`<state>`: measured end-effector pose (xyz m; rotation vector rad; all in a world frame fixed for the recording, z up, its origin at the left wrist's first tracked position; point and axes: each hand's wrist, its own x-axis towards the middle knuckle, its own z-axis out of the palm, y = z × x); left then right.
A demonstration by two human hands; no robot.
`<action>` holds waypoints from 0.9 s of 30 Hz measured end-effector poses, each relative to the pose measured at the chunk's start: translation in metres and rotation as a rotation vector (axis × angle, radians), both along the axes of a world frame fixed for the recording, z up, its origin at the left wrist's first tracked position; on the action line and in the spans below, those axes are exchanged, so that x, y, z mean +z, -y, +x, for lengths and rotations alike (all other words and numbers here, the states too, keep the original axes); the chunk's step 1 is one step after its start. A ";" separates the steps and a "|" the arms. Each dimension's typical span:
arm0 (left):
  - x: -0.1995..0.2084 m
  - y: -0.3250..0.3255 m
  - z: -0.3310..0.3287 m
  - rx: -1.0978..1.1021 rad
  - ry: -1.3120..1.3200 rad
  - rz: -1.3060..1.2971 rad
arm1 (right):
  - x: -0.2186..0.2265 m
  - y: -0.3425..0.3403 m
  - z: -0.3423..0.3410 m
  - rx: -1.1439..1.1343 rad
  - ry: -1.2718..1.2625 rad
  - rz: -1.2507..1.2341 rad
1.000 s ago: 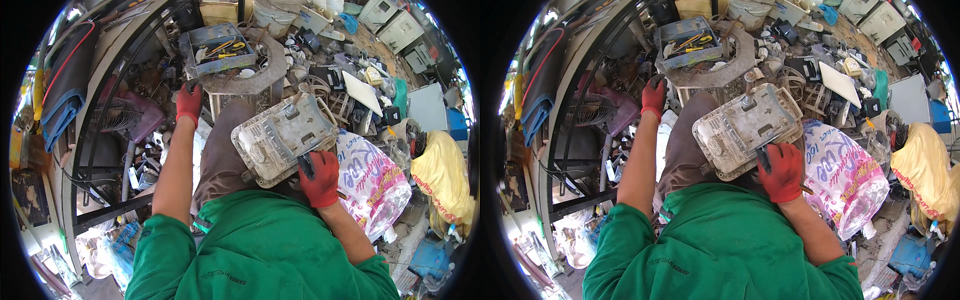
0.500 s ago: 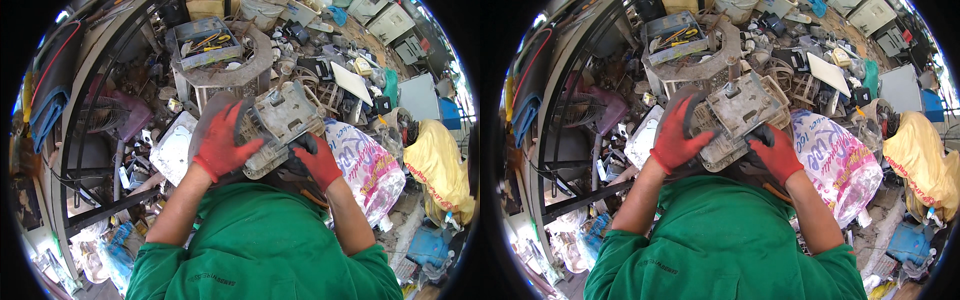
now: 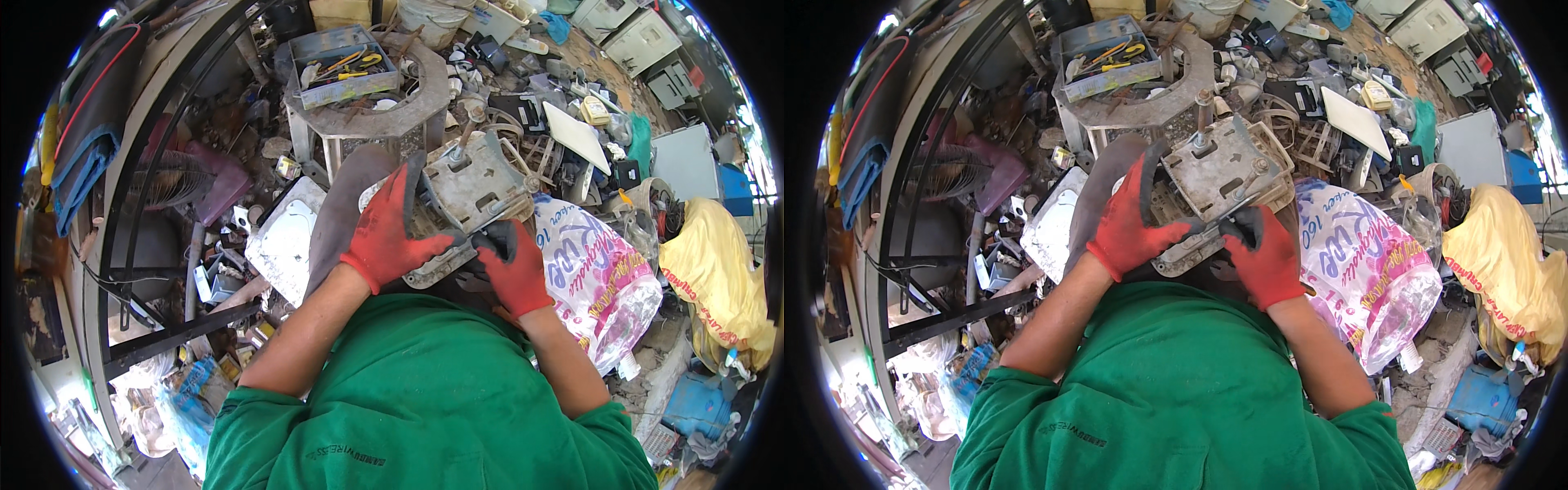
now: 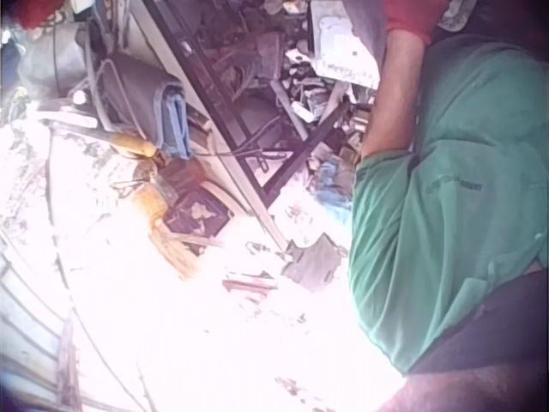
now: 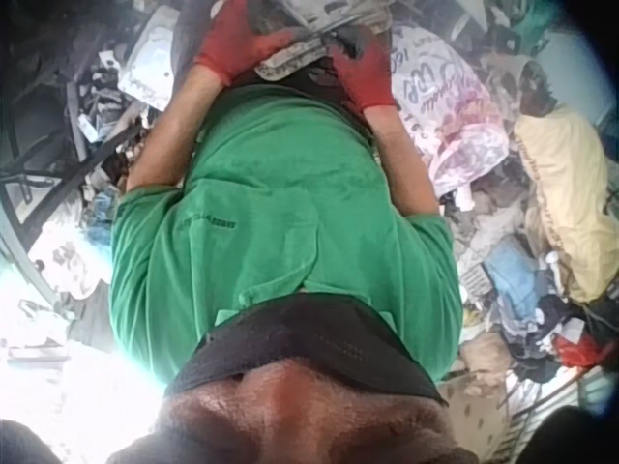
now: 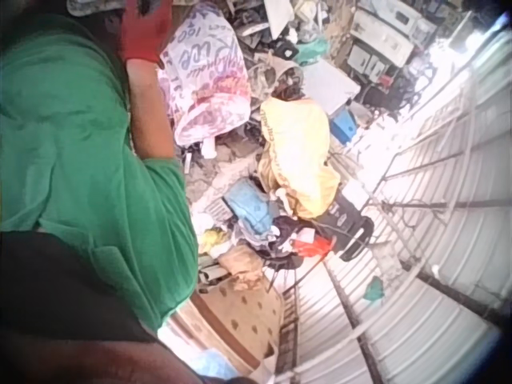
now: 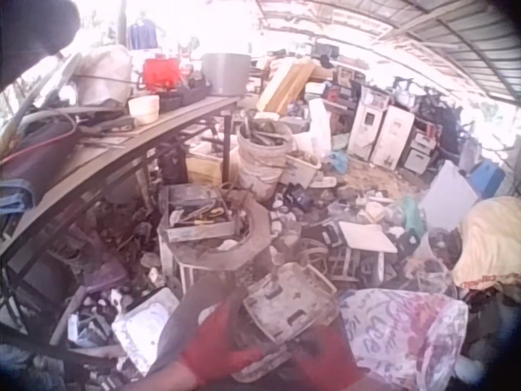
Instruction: The person uses pliers and a screwdriver to remove components and screws from a metal electronic housing, eventually prying it apart to reveal a green circuit board.
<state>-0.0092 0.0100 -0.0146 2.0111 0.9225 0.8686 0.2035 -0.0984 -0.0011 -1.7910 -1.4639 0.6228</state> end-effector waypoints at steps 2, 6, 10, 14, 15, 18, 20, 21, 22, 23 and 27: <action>-0.002 0.001 -0.002 0.013 -0.007 -0.001 | 0.016 -0.006 0.007 -0.029 -0.611 -0.358; -0.003 -0.001 -0.001 0.020 0.000 -0.006 | 0.017 -0.019 0.024 0.102 -0.581 -0.461; 0.000 -0.001 -0.001 0.030 -0.028 -0.038 | 0.022 -0.024 0.027 0.132 -0.612 -0.470; 0.000 0.000 -0.002 0.025 -0.024 -0.046 | 0.007 -0.015 0.008 0.052 -0.442 -0.186; 0.002 -0.002 -0.002 0.015 -0.018 -0.038 | 0.007 -0.014 0.004 0.060 -0.244 -0.127; -0.001 -0.003 -0.004 0.004 -0.002 -0.013 | 0.011 -0.011 -0.007 0.086 0.304 0.030; -0.002 -0.002 -0.006 -0.002 -0.024 -0.074 | 0.018 -0.008 -0.014 0.112 0.611 0.107; 0.004 0.001 -0.007 -0.007 -0.048 -0.129 | 0.013 -0.004 -0.013 0.064 0.529 0.088; 0.011 0.000 -0.007 -0.006 -0.079 -0.171 | 0.000 0.001 -0.007 0.018 0.440 0.083; 0.011 -0.001 -0.007 -0.005 -0.058 -0.134 | -0.007 0.001 -0.003 -0.016 0.344 0.087; 0.004 -0.001 -0.004 0.001 -0.036 -0.060 | -0.004 -0.005 0.021 0.022 -0.346 -0.256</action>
